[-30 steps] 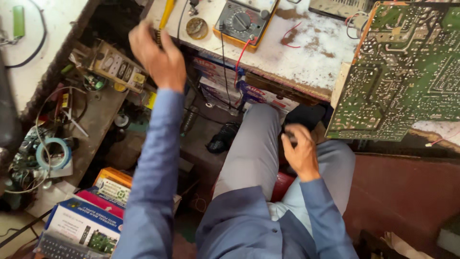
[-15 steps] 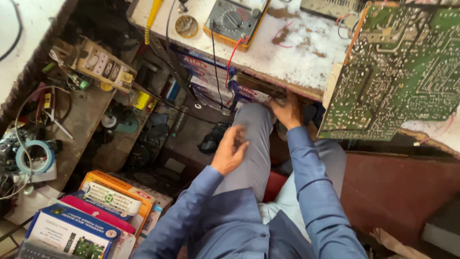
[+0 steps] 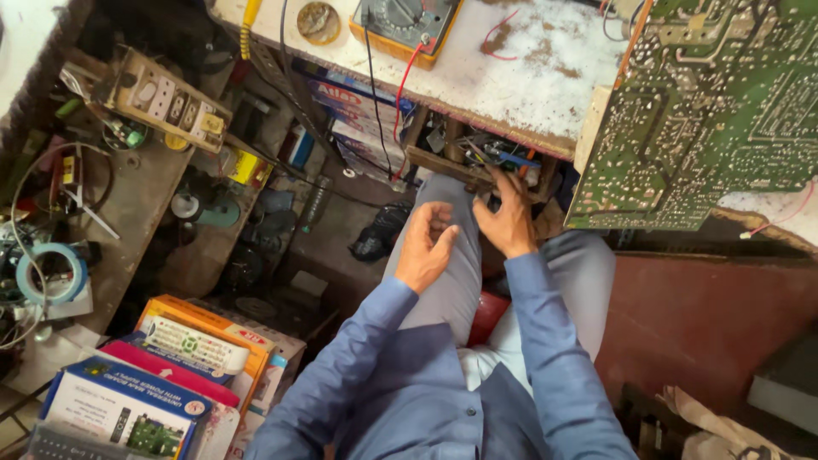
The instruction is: The person uses a soldering iron and solder wire to attach a cylindrical component to a green circuit board. They repeatedly apply heat and solder to the component's leads on the board.
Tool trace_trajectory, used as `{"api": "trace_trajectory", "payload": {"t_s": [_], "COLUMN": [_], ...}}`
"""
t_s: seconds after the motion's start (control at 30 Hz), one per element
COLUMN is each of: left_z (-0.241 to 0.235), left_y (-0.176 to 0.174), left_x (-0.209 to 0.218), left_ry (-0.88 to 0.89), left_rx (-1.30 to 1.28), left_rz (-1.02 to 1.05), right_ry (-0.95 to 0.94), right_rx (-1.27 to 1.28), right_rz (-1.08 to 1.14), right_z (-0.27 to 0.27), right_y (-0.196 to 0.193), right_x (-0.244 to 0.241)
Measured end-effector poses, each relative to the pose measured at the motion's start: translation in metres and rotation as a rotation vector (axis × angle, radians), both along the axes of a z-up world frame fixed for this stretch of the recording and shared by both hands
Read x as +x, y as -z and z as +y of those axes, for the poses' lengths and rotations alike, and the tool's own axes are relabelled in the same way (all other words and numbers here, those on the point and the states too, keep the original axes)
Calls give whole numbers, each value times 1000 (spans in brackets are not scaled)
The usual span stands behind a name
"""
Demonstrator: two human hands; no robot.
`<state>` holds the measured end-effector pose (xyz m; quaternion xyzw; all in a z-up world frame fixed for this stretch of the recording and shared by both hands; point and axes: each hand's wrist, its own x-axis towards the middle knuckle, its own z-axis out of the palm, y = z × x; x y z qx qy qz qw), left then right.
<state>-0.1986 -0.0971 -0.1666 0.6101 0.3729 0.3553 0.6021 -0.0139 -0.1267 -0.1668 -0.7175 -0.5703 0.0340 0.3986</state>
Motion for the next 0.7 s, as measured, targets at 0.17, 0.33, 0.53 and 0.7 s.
{"api": "trace_trajectory", "payload": {"t_s": [0.17, 0.33, 0.53, 0.7], "left_z": [-1, 0, -6, -4], "left_y": [17, 18, 7, 2], "left_x": [-16, -25, -25, -24], "left_ry": [-17, -31, 0, 58], "left_rx": [-108, -145, -135, -148], "left_rz": [-36, -3, -46, -69], "right_ry": [254, 455, 390, 419], "right_rx": [86, -51, -306, -317], "right_rz": [161, -35, -43, -184], "right_z": [-29, -22, 10, 11], "right_y": [0, 2, 10, 15], "right_x": [-3, 38, 74, 80]}}
